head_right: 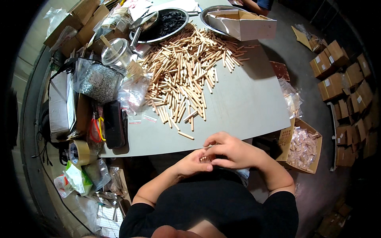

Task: The person repeatedly picks up small wooden sticks from a large pile on a table and places them into small clear plastic bags. The person handles the sticks one by one or in small groups, filling the bags and setting them aside on the table.

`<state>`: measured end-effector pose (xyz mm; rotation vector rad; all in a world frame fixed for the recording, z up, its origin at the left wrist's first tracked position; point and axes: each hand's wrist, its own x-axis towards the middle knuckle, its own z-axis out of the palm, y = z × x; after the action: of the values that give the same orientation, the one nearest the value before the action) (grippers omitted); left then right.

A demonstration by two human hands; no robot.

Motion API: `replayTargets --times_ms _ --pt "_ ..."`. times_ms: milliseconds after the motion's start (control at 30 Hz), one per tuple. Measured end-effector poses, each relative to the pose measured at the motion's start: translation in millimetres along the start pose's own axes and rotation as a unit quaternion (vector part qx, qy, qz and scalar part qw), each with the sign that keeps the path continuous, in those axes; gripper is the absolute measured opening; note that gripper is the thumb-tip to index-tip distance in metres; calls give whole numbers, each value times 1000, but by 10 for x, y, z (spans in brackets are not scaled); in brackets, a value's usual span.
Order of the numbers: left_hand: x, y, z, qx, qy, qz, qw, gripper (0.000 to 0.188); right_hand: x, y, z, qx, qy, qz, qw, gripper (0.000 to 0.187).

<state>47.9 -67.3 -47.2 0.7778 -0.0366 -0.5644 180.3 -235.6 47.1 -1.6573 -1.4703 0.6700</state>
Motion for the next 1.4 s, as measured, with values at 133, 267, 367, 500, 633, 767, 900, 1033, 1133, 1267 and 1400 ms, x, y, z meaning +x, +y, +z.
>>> replayTargets --times_ms 133,267,367,500,633,767,900,1033,1133,1267,1400 --pt "-128 239 188 218 83 92 968 47 31 -58 74 -23 42 -33 998 12" --pt "-268 356 357 385 227 233 864 29 -5 -57 102 11 89 -14 996 12" --pt "-268 366 288 487 230 328 776 14 28 -115 167 16 110 31 993 13" --pt "-254 403 312 546 242 343 725 8 92 -58 233 -28 114 6 993 11" --pt "-289 398 292 527 241 328 746 5 86 -86 259 -12 122 10 992 10" --pt "-272 429 260 519 255 302 758 5 -78 -85 186 -26 109 83 990 13" --pt "-379 646 9 636 347 269 634 34 -530 -108 -55 -82 160 218 959 17" --pt "-718 838 -318 760 432 162 459 64 -1483 -151 -484 -175 255 420 853 18" --pt "-878 749 -317 784 409 125 450 63 -2003 -130 -570 -336 302 494 743 17" --pt "-970 681 -187 779 369 152 484 57 -1748 110 -582 -354 349 411 764 18" --pt "-1064 513 -254 788 301 219 491 44 -599 394 -407 -284 220 212 909 30"
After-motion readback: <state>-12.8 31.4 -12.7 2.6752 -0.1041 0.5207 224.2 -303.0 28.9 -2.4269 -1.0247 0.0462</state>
